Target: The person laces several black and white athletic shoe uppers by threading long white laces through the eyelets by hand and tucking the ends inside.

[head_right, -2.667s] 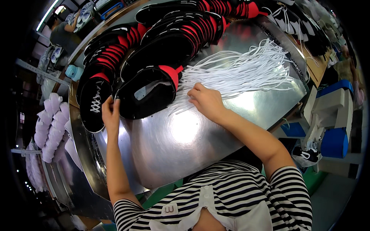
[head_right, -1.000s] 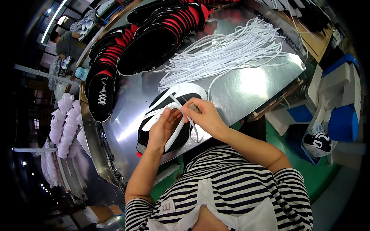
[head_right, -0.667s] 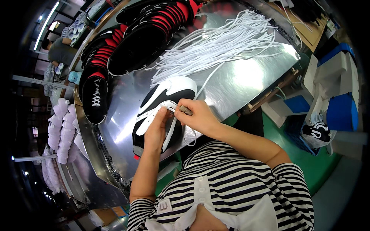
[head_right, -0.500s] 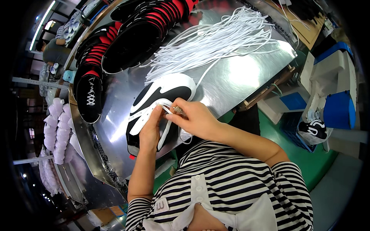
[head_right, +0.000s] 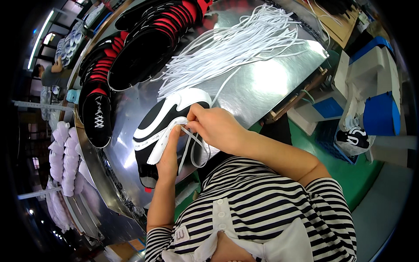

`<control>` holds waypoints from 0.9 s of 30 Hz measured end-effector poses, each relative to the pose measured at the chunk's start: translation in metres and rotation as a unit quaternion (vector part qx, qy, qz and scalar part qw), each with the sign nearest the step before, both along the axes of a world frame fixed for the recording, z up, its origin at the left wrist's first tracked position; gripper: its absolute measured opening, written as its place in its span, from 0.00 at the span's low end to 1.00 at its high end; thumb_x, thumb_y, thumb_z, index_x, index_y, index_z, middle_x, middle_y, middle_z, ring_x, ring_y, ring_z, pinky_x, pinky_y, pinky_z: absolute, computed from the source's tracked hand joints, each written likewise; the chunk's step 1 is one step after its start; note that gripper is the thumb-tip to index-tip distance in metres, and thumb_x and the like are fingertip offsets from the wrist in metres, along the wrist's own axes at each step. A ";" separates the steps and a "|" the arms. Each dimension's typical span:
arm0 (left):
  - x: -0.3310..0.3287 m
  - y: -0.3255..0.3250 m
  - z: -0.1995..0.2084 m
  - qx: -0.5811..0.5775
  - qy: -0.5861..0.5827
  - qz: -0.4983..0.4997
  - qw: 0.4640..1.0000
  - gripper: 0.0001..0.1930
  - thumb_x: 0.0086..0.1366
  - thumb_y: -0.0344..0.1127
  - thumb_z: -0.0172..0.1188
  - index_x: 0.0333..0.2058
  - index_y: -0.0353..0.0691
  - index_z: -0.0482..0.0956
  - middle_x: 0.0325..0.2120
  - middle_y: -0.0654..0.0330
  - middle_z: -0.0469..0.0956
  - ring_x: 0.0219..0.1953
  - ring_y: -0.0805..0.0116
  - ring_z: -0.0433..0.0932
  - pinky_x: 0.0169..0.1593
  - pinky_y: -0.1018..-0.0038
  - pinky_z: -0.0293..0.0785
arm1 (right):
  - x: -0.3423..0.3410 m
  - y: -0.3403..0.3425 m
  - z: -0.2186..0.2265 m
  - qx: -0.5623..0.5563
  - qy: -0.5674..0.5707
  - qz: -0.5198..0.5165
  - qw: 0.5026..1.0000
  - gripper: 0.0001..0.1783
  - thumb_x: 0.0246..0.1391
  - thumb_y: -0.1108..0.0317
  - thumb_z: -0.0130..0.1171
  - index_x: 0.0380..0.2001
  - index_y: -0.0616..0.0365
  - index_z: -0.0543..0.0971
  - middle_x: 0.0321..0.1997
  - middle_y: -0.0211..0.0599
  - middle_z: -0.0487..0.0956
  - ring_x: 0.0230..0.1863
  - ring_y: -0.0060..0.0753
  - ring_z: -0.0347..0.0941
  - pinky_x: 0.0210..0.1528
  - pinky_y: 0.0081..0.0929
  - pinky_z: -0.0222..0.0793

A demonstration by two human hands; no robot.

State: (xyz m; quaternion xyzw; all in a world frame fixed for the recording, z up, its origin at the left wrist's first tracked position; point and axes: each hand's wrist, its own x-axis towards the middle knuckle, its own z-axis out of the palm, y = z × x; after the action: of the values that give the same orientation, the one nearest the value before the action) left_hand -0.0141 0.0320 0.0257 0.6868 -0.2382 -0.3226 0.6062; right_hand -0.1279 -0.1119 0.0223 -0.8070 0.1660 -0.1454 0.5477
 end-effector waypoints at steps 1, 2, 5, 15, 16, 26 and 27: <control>-0.003 0.001 -0.001 -0.005 -0.026 -0.007 1.000 0.12 0.70 0.31 0.56 0.48 0.31 0.80 0.43 0.59 0.81 0.44 0.71 0.79 0.51 0.76 0.73 | 0.001 0.000 0.003 -0.003 0.018 0.001 1.000 0.08 0.61 0.68 0.56 0.37 0.61 0.71 0.28 0.43 0.81 0.31 0.41 0.80 0.33 0.31 0.73; -0.005 0.003 -0.006 -0.011 -0.050 -0.015 0.999 0.12 0.71 0.30 0.55 0.49 0.31 0.79 0.43 0.58 0.81 0.44 0.70 0.79 0.50 0.76 0.74 | 0.002 0.002 0.003 -0.038 0.021 -0.001 0.999 0.08 0.61 0.68 0.56 0.37 0.60 0.71 0.27 0.44 0.80 0.30 0.44 0.80 0.33 0.33 0.73; -0.002 0.009 -0.006 0.110 -0.590 -0.107 0.792 0.14 0.66 0.23 0.56 0.50 0.25 0.77 0.47 0.47 0.80 0.48 0.58 0.81 0.51 0.71 0.76 | 0.009 0.006 -0.007 -0.121 0.026 -0.006 0.992 0.08 0.58 0.67 0.57 0.36 0.58 0.71 0.25 0.48 0.77 0.29 0.55 0.76 0.31 0.43 0.70; 0.003 0.017 -0.029 0.028 -0.228 -0.059 0.971 0.17 0.73 0.32 0.50 0.55 0.27 0.73 0.53 0.53 0.76 0.56 0.65 0.74 0.60 0.73 0.66 | 0.032 0.010 -0.012 -0.221 0.022 0.059 0.973 0.08 0.57 0.69 0.55 0.36 0.60 0.68 0.30 0.43 0.78 0.32 0.50 0.77 0.33 0.40 0.72; 0.002 0.020 -0.032 -0.012 -0.131 -0.016 0.991 0.17 0.72 0.33 0.51 0.54 0.28 0.75 0.51 0.55 0.77 0.54 0.67 0.74 0.60 0.73 0.66 | 0.030 0.007 -0.008 -0.199 0.021 0.072 0.977 0.08 0.58 0.69 0.55 0.37 0.60 0.69 0.30 0.44 0.79 0.32 0.51 0.77 0.34 0.40 0.72; 0.040 0.021 -0.020 0.082 -0.116 0.023 0.990 0.16 0.67 0.39 0.61 0.44 0.30 0.80 0.39 0.59 0.83 0.37 0.69 0.81 0.46 0.75 0.75 | 0.042 -0.040 -0.023 0.096 0.005 -0.039 0.995 0.26 0.43 0.64 0.74 0.45 0.57 0.76 0.34 0.27 0.76 0.35 0.18 0.69 0.38 0.19 0.65; 0.045 0.023 -0.019 0.132 -0.138 0.010 0.982 0.15 0.68 0.40 0.59 0.42 0.30 0.81 0.37 0.60 0.83 0.36 0.70 0.81 0.44 0.74 0.75 | 0.048 -0.043 -0.018 0.069 0.011 -0.054 0.996 0.25 0.43 0.64 0.74 0.44 0.57 0.76 0.33 0.27 0.76 0.35 0.18 0.69 0.39 0.19 0.65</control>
State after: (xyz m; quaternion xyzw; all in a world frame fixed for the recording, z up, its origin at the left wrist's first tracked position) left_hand 0.0308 0.0547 0.0072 0.8010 -0.2680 -0.2474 0.4747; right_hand -0.0801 -0.1548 0.0041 -0.7584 0.2252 -0.1540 0.5919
